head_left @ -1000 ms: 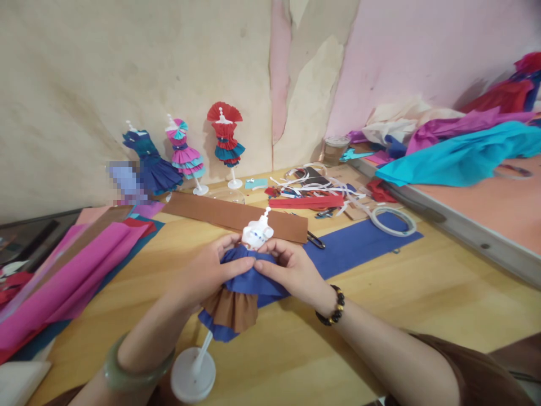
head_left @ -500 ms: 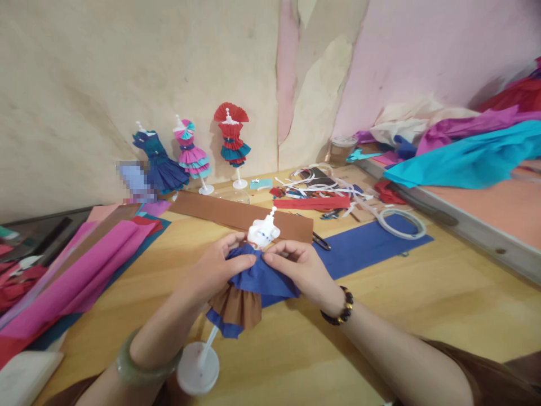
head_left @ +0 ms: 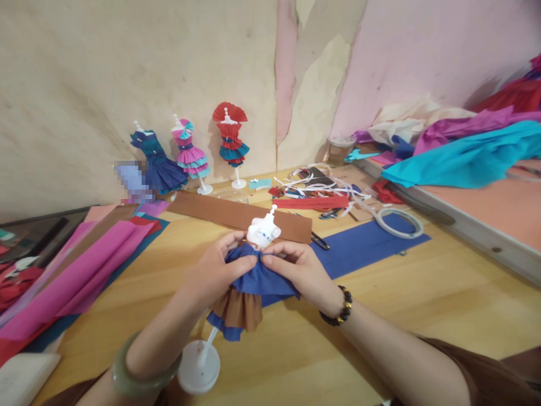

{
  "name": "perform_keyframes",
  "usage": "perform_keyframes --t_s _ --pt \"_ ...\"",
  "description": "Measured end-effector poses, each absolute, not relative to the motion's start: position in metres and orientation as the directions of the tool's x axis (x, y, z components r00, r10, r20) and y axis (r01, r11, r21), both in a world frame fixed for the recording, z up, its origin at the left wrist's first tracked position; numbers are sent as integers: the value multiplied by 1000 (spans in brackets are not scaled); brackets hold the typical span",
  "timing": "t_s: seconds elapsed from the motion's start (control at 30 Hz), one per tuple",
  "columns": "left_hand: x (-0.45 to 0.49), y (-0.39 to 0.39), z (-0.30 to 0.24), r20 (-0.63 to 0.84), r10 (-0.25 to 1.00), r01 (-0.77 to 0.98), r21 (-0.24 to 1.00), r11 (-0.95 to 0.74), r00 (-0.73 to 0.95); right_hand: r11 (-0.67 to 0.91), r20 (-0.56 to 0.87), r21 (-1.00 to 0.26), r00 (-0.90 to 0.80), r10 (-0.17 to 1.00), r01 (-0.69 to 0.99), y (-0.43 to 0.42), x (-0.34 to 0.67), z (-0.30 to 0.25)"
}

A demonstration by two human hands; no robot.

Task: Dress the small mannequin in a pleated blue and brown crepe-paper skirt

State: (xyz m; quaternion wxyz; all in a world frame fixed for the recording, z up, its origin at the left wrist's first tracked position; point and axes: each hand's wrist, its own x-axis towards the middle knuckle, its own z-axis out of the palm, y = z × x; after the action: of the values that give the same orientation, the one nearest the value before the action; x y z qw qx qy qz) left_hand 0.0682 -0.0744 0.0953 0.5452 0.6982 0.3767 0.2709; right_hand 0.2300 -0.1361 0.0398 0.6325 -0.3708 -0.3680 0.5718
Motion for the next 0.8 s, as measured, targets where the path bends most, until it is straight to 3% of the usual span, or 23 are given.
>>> perform_keyframes --t_s 0.5,0.8 --pt "68 -81 102 -22 801 232 962 -147 598 18 -1 -830 35 999 -558 -138 230 43" --pt "69 -84 110 5 844 335 917 -218 536 23 -2 -846 46 999 -533 -140 230 44"
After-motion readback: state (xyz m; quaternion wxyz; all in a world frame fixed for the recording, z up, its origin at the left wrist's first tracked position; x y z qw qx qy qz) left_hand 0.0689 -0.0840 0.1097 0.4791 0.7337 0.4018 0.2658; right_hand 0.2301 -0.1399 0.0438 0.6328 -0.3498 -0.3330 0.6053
